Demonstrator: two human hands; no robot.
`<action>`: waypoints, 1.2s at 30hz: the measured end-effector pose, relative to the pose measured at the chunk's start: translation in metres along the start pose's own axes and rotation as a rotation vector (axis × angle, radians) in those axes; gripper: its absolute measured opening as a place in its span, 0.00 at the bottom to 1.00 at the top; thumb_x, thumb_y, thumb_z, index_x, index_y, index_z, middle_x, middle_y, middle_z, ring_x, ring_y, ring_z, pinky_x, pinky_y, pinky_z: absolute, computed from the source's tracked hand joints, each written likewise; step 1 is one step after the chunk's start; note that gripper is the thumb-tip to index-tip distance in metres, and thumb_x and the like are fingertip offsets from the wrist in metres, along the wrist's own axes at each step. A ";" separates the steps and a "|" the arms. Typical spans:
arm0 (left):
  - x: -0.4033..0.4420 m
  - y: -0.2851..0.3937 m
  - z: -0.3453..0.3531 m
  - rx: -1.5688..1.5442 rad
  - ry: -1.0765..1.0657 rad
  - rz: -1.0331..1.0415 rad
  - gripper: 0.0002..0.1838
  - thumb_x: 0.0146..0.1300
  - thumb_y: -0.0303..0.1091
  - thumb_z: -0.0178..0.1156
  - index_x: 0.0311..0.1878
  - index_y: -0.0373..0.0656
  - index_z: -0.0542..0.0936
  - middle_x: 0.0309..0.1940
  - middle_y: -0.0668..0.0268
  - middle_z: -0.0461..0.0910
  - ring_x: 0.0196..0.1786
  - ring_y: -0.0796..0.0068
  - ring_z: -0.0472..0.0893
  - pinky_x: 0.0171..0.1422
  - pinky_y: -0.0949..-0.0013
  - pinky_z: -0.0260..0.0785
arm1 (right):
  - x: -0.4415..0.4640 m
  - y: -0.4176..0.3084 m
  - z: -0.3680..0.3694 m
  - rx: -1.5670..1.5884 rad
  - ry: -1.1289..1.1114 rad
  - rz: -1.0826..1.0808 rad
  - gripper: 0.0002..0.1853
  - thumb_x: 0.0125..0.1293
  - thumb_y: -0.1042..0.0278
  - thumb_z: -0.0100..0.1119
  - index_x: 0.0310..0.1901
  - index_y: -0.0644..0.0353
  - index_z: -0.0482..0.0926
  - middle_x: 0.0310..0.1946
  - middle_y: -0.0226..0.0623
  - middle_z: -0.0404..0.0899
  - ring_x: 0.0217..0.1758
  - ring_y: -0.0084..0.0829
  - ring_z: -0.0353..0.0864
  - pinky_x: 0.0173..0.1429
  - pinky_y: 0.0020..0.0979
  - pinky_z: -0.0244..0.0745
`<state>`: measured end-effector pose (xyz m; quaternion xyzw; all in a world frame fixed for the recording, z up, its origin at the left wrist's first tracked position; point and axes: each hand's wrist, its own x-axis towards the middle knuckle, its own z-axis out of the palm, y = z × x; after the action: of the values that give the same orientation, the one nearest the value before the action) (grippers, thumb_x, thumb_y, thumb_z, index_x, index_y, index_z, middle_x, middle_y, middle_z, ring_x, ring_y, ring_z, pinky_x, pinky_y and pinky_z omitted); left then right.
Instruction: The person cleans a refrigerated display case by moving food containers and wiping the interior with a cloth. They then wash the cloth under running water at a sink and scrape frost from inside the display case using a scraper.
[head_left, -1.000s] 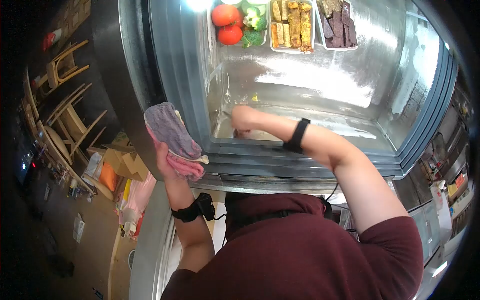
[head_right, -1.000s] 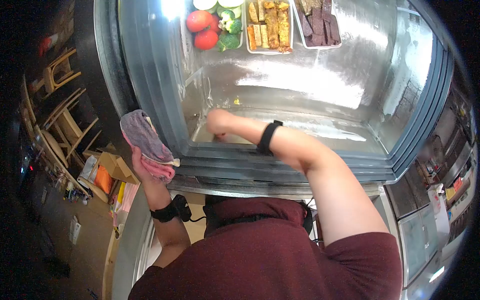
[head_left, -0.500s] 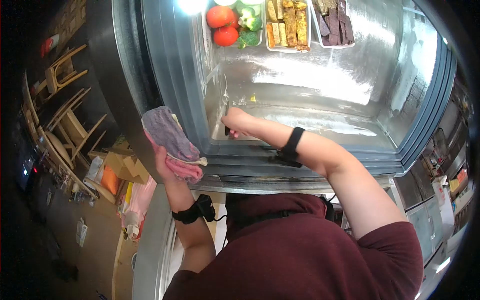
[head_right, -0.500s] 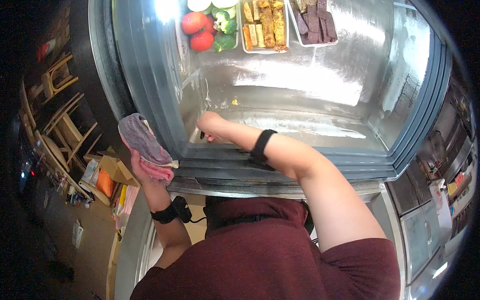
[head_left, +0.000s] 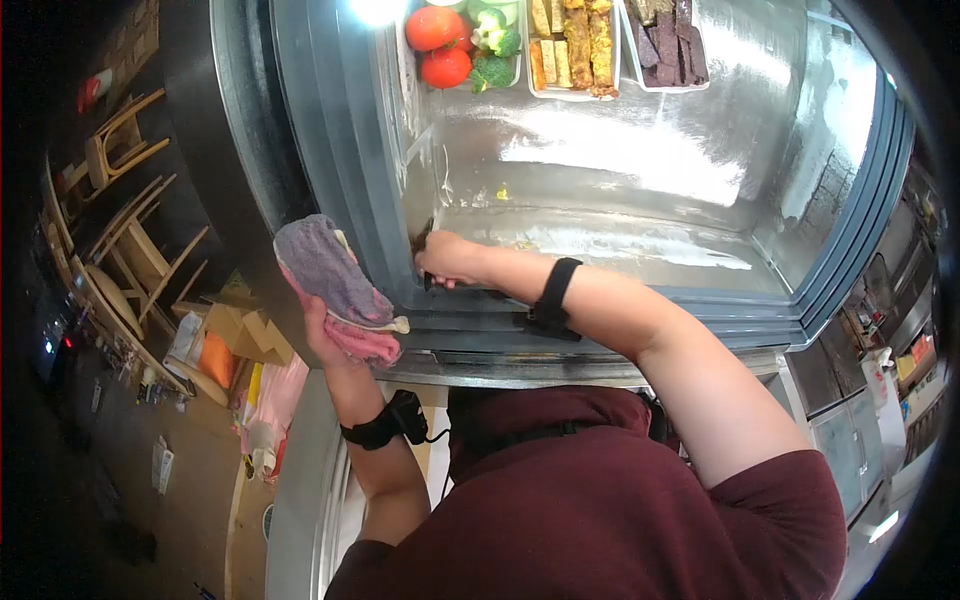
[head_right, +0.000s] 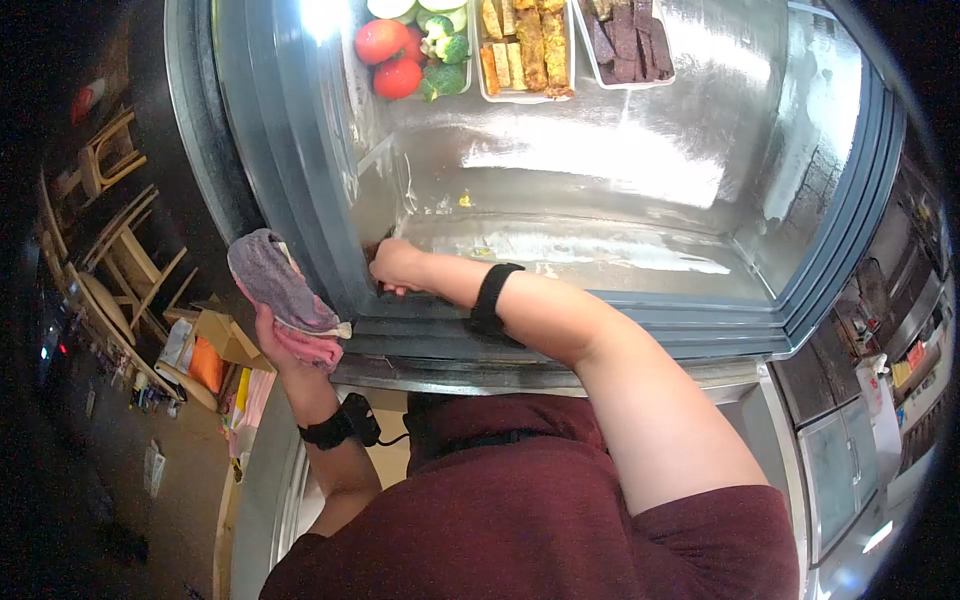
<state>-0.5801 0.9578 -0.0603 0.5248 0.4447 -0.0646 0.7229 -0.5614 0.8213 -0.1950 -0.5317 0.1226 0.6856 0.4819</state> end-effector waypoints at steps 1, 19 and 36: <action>0.000 0.002 -0.002 -0.003 -0.026 -0.008 0.32 0.55 0.45 0.52 0.62 0.43 0.58 0.52 0.56 0.69 0.50 0.63 0.73 0.49 0.63 0.70 | -0.003 -0.003 0.001 -0.020 -0.054 -0.006 0.17 0.60 0.64 0.47 0.25 0.72 0.73 0.18 0.43 0.74 0.13 0.32 0.73 0.19 0.34 0.70; 0.004 -0.005 -0.005 -0.010 0.035 0.036 0.31 0.54 0.48 0.53 0.58 0.40 0.63 0.45 0.58 0.73 0.41 0.68 0.77 0.37 0.67 0.76 | 0.068 0.054 -0.159 -1.506 0.448 -1.046 0.09 0.52 0.66 0.52 0.36 0.46 0.79 0.36 0.26 0.73 0.47 0.30 0.70 0.48 0.32 0.68; 0.001 -0.003 0.004 -0.019 0.058 0.039 0.31 0.53 0.49 0.53 0.57 0.40 0.64 0.43 0.58 0.73 0.35 0.69 0.78 0.33 0.69 0.75 | 0.072 0.031 -0.134 -1.591 0.269 -0.625 0.10 0.57 0.67 0.49 0.38 0.49 0.78 0.30 0.33 0.80 0.36 0.36 0.81 0.34 0.37 0.75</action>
<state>-0.5788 0.9532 -0.0626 0.5281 0.4559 -0.0311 0.7157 -0.5015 0.7532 -0.3211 -0.7969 -0.4895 0.3351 0.1142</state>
